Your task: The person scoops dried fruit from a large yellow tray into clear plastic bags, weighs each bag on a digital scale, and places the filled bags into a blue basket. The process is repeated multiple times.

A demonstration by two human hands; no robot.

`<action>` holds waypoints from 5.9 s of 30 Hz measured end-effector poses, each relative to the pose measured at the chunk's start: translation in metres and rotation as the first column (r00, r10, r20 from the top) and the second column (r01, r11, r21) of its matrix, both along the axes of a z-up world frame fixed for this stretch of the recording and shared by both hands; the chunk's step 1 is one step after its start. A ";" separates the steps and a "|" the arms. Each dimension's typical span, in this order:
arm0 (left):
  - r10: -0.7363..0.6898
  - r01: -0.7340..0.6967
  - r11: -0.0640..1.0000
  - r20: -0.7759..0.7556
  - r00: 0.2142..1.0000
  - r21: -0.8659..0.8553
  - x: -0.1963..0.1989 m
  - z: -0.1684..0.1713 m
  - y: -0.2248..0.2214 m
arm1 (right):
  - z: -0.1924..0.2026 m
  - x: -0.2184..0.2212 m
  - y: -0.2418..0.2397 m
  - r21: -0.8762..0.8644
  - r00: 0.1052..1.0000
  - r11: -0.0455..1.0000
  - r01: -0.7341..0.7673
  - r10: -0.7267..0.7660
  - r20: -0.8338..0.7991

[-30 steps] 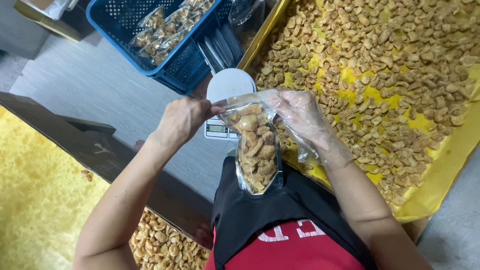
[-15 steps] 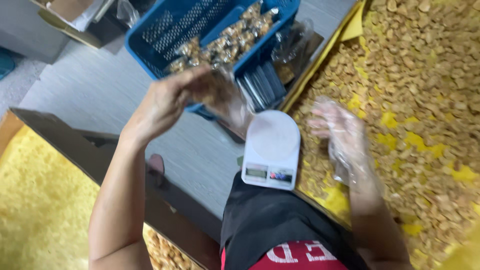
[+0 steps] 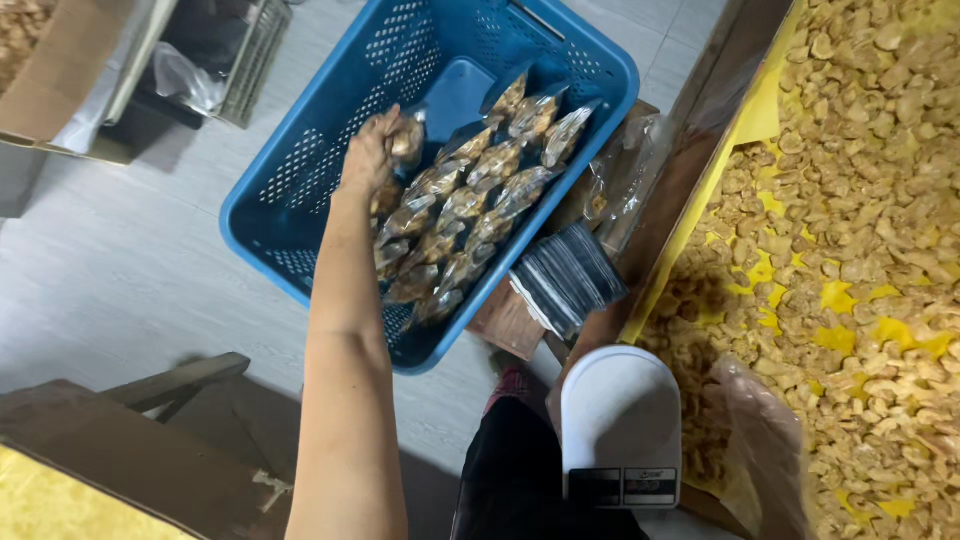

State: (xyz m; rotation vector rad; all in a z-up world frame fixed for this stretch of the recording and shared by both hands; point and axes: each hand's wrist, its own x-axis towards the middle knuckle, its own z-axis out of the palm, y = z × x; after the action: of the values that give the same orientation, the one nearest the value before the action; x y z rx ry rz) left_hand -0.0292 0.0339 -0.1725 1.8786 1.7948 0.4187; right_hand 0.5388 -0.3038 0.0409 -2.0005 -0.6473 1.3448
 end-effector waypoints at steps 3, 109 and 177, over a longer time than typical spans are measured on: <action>0.019 -0.024 0.979 -0.026 0.999 -0.201 0.006 -0.031 -0.017 | -0.056 0.048 -0.026 0.051 0.953 0.988 0.146 -0.126 -0.275; 0.311 -0.811 0.269 0.844 -0.438 -0.520 0.443 0.195 -0.840 | -0.009 -0.221 -0.365 -0.214 0.006 -0.974 -0.073 -0.215 0.977; 0.805 -0.925 -0.333 0.455 -0.380 -0.184 0.442 0.235 -0.864 | 0.040 -0.169 -0.346 0.508 -0.657 -0.426 -0.748 0.577 -0.485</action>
State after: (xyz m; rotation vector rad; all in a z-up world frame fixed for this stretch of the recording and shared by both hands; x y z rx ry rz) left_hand 0.4125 -0.8304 0.0622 -0.4721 2.5414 1.5962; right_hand 0.3696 -0.6501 0.0811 0.2002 -2.1992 3.0402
